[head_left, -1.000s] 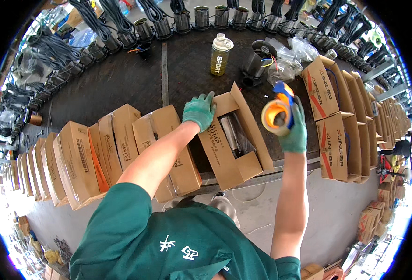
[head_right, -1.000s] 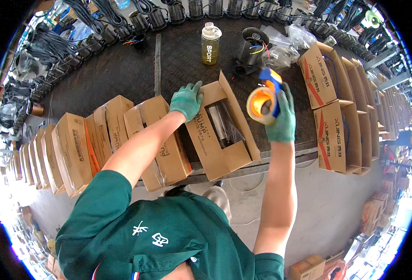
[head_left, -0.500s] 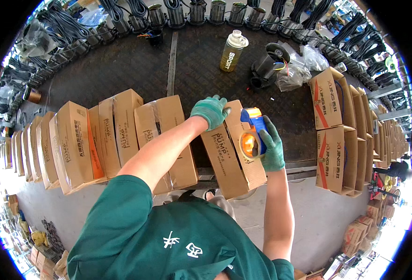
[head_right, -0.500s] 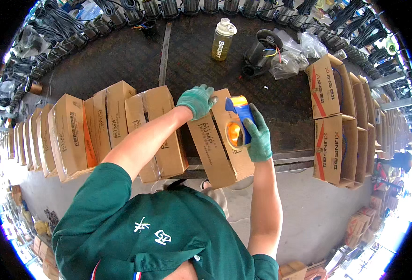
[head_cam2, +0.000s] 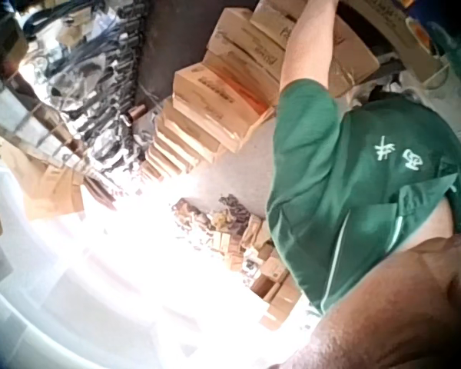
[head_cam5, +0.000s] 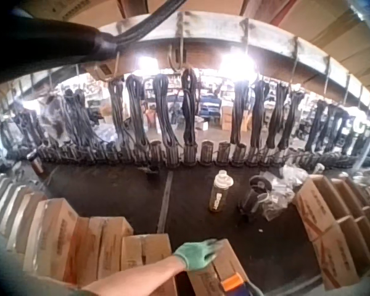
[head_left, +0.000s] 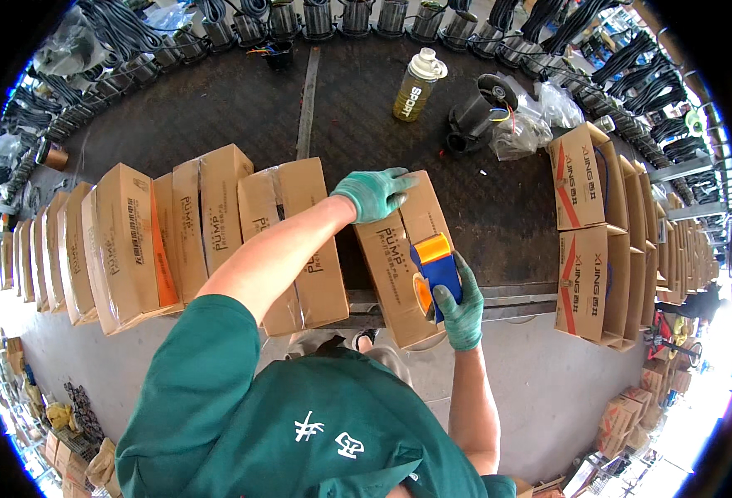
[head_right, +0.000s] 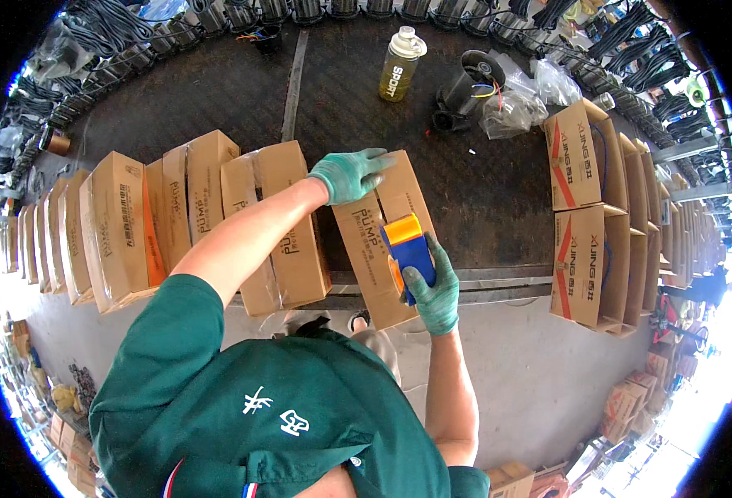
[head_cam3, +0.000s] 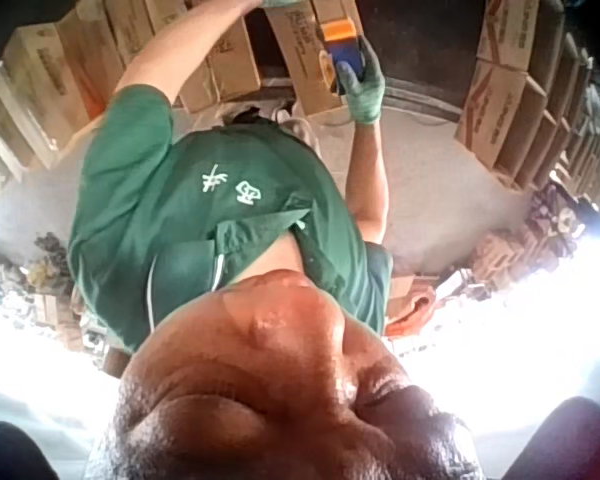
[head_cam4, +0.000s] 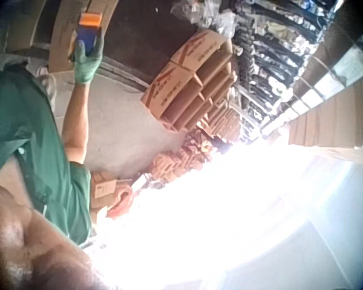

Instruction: The person repeatedly picks up cardboard boxes containing cylindrical equipment, folds the flaps, and seals them with packing tape using a handheld dispenser. The sealed boxes are stacked in a row on the floor.

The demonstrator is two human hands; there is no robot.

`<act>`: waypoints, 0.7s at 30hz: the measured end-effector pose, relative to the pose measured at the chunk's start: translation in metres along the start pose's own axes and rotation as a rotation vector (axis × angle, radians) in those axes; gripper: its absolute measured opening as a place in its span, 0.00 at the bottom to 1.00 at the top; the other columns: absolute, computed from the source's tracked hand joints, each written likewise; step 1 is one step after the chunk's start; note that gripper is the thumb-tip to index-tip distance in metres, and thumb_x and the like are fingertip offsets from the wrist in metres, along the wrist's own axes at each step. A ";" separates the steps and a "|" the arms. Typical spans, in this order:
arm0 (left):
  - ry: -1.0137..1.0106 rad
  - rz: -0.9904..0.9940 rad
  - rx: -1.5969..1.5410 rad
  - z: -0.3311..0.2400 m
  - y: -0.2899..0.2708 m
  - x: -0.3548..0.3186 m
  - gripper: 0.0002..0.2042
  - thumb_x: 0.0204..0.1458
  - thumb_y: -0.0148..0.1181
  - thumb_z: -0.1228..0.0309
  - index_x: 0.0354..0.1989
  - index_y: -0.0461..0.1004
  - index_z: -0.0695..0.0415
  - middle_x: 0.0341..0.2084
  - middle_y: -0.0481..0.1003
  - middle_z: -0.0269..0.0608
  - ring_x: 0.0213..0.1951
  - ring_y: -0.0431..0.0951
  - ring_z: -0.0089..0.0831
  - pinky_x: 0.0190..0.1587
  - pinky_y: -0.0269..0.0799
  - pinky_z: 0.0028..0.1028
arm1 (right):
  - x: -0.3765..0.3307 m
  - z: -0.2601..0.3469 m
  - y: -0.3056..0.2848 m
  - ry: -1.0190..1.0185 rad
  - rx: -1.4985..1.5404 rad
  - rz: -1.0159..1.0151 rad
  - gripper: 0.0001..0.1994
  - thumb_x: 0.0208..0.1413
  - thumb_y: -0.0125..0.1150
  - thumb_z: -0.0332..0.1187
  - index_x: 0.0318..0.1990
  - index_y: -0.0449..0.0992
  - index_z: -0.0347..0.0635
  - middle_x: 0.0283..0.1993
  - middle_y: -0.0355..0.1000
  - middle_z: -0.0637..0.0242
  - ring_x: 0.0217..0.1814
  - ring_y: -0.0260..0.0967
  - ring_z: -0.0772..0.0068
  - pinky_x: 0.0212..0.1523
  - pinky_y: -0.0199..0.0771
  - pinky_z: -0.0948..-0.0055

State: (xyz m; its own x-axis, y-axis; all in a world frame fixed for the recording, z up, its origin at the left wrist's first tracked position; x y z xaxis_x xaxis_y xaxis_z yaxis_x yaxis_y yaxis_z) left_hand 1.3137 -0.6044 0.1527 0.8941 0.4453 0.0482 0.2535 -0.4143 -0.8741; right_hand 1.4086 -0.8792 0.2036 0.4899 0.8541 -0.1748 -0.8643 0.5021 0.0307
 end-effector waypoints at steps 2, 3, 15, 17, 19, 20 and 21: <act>0.015 -0.032 -0.001 -0.005 -0.007 -0.010 0.21 0.68 0.53 0.60 0.68 0.73 0.40 0.70 0.69 0.40 0.57 0.80 0.47 0.59 0.78 0.42 | -0.002 -0.007 -0.004 0.040 0.014 -0.017 0.38 0.60 0.75 0.40 0.74 0.64 0.39 0.50 0.80 0.61 0.35 0.76 0.79 0.28 0.80 0.78; 0.023 -0.048 -0.001 -0.007 -0.006 -0.010 0.20 0.67 0.54 0.61 0.67 0.75 0.40 0.70 0.70 0.39 0.56 0.81 0.47 0.59 0.79 0.42 | -0.003 -0.009 -0.005 0.038 0.021 -0.028 0.38 0.59 0.76 0.40 0.73 0.65 0.39 0.50 0.80 0.61 0.34 0.76 0.79 0.28 0.80 0.78; 0.014 -0.269 0.097 -0.001 -0.006 0.003 0.13 0.66 0.55 0.63 0.56 0.76 0.49 0.50 0.79 0.45 0.50 0.81 0.50 0.53 0.78 0.46 | -0.010 -0.015 -0.001 0.072 -0.009 -0.027 0.39 0.59 0.75 0.43 0.73 0.64 0.36 0.49 0.79 0.62 0.33 0.76 0.78 0.28 0.79 0.78; 0.256 -0.588 0.347 -0.023 -0.027 -0.010 0.13 0.67 0.54 0.63 0.56 0.76 0.49 0.49 0.78 0.46 0.52 0.80 0.50 0.54 0.76 0.46 | -0.010 -0.015 -0.001 0.065 -0.007 -0.028 0.39 0.59 0.75 0.43 0.73 0.64 0.36 0.49 0.79 0.62 0.33 0.76 0.79 0.28 0.78 0.79; 0.089 -0.506 0.089 -0.025 -0.032 -0.023 0.13 0.67 0.54 0.62 0.56 0.75 0.50 0.49 0.78 0.47 0.50 0.81 0.51 0.52 0.77 0.45 | -0.008 -0.013 -0.001 0.061 -0.009 -0.017 0.39 0.60 0.75 0.43 0.73 0.64 0.36 0.48 0.79 0.62 0.33 0.76 0.79 0.28 0.78 0.79; 0.005 -0.456 -0.043 -0.031 -0.029 -0.033 0.13 0.67 0.54 0.62 0.56 0.75 0.50 0.49 0.79 0.47 0.48 0.81 0.51 0.51 0.78 0.45 | -0.009 -0.013 -0.002 0.066 -0.015 -0.007 0.39 0.60 0.75 0.43 0.73 0.64 0.36 0.48 0.79 0.62 0.34 0.76 0.79 0.28 0.78 0.79; -0.098 -0.396 -0.248 -0.037 -0.022 -0.044 0.13 0.69 0.54 0.60 0.52 0.77 0.53 0.45 0.80 0.50 0.42 0.82 0.53 0.44 0.79 0.41 | -0.010 -0.013 -0.003 0.071 -0.021 0.002 0.38 0.60 0.75 0.43 0.73 0.64 0.36 0.48 0.79 0.63 0.34 0.76 0.79 0.28 0.78 0.79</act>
State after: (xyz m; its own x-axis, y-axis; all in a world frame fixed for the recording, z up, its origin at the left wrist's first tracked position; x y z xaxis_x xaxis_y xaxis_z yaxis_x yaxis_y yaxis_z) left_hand 1.2824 -0.6438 0.1876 0.6749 0.6750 0.2983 0.6588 -0.3689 -0.6557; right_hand 1.4049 -0.8913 0.1927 0.4796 0.8429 -0.2441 -0.8678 0.4969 0.0107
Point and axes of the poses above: each hand's wrist, its own x-axis towards the middle knuckle, its own y-axis out of the palm, z = x × y, the point moved 5 cm from there along x, towards the middle knuckle
